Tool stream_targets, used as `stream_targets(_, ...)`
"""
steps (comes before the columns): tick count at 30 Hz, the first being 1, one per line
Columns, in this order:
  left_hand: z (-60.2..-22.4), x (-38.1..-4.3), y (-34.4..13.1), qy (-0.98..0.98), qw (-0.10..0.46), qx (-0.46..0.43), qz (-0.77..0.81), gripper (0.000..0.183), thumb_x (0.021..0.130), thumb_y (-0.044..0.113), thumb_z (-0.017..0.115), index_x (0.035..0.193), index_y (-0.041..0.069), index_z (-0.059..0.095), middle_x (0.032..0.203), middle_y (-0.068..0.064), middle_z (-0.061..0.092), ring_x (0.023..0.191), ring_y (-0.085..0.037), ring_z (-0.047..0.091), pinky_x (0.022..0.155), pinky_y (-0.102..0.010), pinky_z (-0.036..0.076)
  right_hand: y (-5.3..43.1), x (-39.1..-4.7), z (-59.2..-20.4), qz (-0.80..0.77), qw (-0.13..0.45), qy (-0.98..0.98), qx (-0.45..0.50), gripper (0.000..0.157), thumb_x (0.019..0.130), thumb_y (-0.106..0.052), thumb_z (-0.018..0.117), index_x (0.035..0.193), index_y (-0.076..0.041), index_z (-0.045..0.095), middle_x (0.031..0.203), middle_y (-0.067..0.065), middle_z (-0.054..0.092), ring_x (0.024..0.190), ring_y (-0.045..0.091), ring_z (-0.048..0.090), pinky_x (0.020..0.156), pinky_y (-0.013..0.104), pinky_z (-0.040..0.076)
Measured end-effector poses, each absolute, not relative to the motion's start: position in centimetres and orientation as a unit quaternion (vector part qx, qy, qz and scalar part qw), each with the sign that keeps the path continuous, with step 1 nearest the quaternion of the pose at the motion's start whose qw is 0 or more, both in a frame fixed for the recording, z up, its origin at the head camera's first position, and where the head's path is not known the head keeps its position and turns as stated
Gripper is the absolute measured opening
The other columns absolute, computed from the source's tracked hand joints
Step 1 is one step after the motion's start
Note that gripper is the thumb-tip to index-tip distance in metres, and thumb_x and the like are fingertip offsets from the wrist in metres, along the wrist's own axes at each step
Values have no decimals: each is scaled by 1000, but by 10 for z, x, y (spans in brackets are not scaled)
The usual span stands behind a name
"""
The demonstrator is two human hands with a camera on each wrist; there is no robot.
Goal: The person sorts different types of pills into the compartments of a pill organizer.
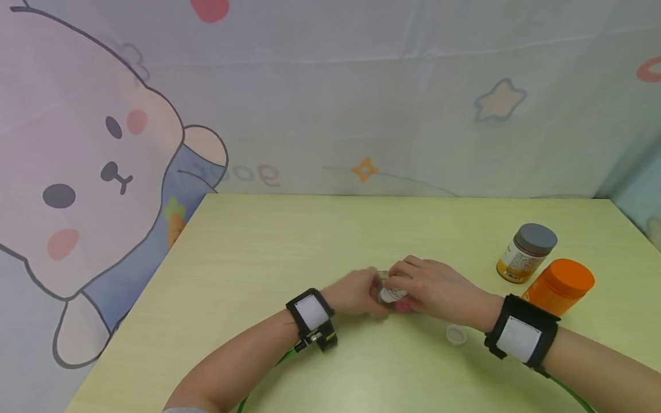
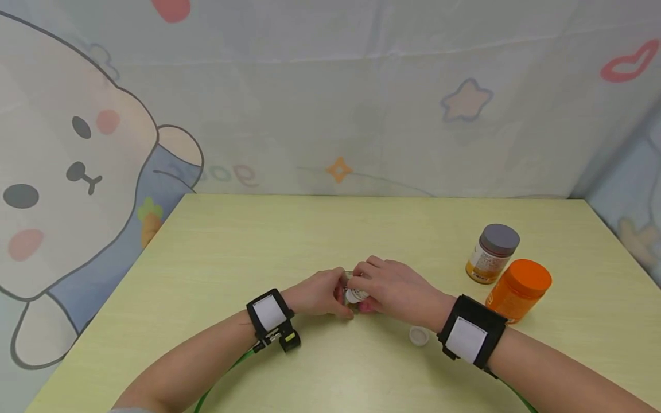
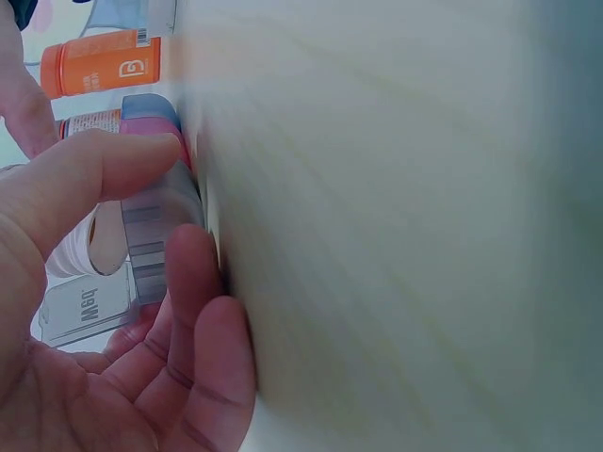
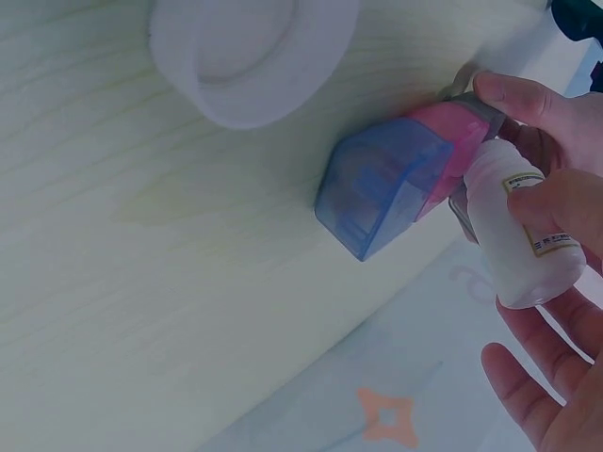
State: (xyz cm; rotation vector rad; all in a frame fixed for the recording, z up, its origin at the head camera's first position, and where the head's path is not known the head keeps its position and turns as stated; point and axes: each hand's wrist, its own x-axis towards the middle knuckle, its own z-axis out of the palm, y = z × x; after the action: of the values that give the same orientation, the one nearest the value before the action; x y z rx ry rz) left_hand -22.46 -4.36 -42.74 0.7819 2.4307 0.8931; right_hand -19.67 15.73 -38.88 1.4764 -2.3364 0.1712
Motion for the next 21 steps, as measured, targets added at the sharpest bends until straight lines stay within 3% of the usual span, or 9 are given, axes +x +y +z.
stream_targets(21, -425, -223, -45, 871, 221, 284, 335, 44, 68, 24, 76, 99, 9, 47, 77, 1, 55, 65, -11, 51, 56, -24, 43, 156, -196, -390, 41, 173, -835, 521, 38, 70, -17, 76, 104, -15, 59, 102, -1, 54, 93, 15, 49, 73, 27, 44)
